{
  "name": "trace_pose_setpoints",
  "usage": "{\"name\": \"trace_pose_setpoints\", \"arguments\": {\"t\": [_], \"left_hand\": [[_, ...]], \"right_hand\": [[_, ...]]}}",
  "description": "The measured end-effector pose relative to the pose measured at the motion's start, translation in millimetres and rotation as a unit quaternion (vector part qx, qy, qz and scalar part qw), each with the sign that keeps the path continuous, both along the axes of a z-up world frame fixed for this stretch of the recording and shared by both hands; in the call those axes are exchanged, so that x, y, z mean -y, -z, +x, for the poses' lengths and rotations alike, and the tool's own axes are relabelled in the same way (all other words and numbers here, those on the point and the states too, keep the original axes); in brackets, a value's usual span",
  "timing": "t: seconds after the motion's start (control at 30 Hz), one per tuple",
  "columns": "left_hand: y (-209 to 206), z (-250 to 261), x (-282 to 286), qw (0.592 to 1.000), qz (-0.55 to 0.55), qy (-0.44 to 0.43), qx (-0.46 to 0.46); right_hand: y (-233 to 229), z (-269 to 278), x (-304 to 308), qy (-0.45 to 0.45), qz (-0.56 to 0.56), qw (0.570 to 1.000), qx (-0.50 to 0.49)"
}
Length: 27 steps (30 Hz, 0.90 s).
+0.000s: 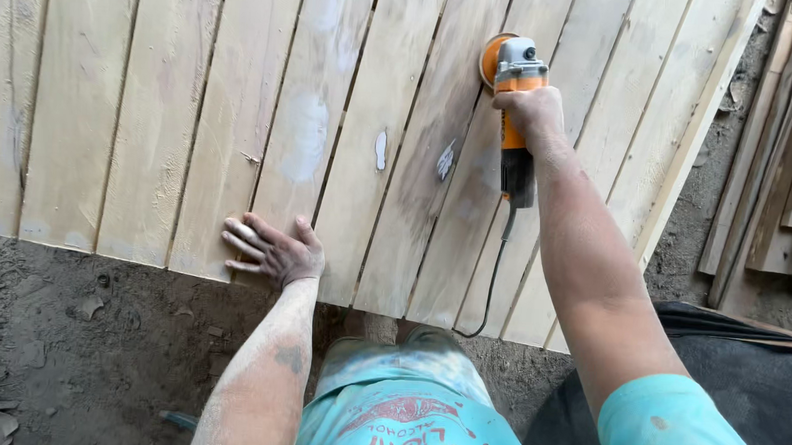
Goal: The person uses an electric sander to smooth the surface of a wooden slatted panel. They move the sander systematically across the planks, removing surface material and creating a uniform finish.
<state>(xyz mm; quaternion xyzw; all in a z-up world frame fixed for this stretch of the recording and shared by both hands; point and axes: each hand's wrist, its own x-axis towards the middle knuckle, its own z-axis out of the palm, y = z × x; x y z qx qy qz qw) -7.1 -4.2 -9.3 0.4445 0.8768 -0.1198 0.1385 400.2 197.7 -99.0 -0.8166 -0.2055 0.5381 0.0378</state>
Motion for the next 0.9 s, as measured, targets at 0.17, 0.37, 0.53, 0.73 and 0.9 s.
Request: {"name": "trace_pose_setpoints", "arguments": {"t": [0.17, 0.37, 0.53, 0.73, 0.9], "left_hand": [[-9, 4, -10, 1.0, 0.003, 0.004, -0.004], [-11, 4, -4, 1.0, 0.0, -0.014, 0.012], [-9, 2, -12, 1.0, 0.005, -0.015, 0.023], [-11, 1, -10, 0.999, 0.003, -0.028, 0.047], [-13, 0, -10, 0.999, 0.005, -0.018, 0.047]], "right_hand": [[-44, -64, 59, -0.229, 0.07, 0.971, 0.002], [-167, -141, 192, -0.217, -0.098, 0.971, -0.021], [-221, -170, 261, -0.245, 0.009, 0.969, -0.037], [-224, -179, 289, -0.206, -0.039, 0.978, -0.005], [-180, -159, 227, -0.209, -0.137, 0.968, -0.024]]}}
